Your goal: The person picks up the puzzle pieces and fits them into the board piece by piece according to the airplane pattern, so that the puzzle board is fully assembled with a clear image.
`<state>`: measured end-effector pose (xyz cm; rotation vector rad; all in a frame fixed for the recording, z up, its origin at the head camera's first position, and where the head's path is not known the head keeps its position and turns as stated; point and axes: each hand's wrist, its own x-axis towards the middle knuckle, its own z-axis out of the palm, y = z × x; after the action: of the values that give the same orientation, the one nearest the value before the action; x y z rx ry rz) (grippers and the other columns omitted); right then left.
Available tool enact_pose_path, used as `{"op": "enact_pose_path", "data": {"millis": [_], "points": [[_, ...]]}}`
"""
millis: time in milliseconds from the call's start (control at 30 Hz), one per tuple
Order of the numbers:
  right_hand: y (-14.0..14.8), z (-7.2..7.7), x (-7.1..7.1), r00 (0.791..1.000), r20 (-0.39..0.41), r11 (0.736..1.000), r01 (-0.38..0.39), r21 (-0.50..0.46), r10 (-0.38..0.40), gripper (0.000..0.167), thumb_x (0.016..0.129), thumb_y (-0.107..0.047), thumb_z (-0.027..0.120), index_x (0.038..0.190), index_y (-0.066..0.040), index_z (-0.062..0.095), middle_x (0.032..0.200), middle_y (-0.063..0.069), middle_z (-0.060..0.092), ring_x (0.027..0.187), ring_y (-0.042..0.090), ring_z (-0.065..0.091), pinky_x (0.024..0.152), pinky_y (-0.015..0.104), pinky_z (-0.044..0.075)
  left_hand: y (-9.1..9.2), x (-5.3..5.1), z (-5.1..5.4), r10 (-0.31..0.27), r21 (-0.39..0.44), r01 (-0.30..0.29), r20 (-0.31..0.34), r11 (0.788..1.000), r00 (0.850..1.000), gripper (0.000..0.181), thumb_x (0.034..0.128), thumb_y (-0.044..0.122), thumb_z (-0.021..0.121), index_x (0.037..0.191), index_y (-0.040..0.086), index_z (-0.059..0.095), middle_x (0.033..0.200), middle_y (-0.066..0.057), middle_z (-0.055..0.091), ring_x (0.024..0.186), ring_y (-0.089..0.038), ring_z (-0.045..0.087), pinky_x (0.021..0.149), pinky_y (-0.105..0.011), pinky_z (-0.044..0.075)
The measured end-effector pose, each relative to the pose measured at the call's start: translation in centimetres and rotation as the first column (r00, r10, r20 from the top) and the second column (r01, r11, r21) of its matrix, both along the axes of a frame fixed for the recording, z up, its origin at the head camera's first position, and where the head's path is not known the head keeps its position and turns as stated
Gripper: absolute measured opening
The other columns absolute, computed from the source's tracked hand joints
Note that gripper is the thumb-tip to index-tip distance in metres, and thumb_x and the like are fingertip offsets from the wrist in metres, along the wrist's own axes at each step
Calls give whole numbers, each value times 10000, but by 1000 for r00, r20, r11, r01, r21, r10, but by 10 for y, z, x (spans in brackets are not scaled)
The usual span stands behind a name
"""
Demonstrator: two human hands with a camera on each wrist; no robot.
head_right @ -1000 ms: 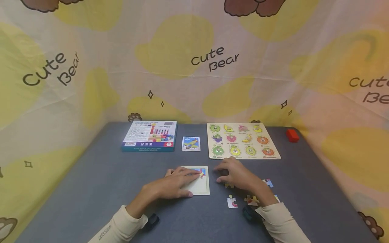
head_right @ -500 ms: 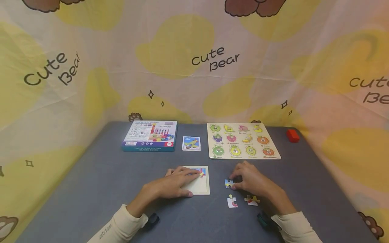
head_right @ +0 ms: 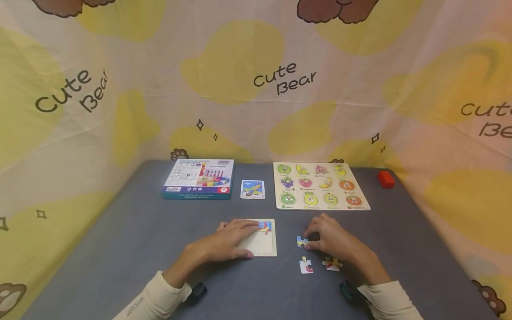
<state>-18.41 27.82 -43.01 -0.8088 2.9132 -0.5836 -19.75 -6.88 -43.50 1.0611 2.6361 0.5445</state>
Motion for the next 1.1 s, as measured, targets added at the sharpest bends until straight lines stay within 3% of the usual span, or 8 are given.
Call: {"op": "enact_pose_path", "data": {"millis": [133,300,567,1100], "points": [[1,-1,1,1000,4,1000,9,-12,-9,187,877,-329,873,1010,-206,826,1011,-135,653,967,110,525,845,372,467,-7,-1,-1,31,19,-32,12,999,999,734,976,420,763,1591,125,493,1651,-37,432,1494,-261,397,1104,-587,308],[1,-2,1,1000,5,1000,14,-22,-14,195,876,-343,874,1006,-207,821,1006,-142,650,970,112,532,854,377,472,-18,-3,0,70,38,-73,72,997,995,753,953,421,791,1585,124,507,1629,-55,432,1474,-255,409,1115,-574,296],[-4,1,-1,1000,2,999,17,-34,-17,202,880,-358,871,1010,-213,818,1002,-142,646,974,106,537,863,372,484,-25,-6,0,66,56,-70,73,996,995,769,930,404,818,1560,73,528,1580,-64,464,1447,-268,439,1062,-558,307],[-51,1,-16,1000,11,998,-23,-50,24,206,912,-342,850,1056,-200,809,1075,-110,643,1068,149,565,956,473,500,-31,-10,1,95,52,-103,137,993,986,829,880,392,876,1561,74,527,1603,-50,446,1453,-257,435,1118,-534,317]]}}
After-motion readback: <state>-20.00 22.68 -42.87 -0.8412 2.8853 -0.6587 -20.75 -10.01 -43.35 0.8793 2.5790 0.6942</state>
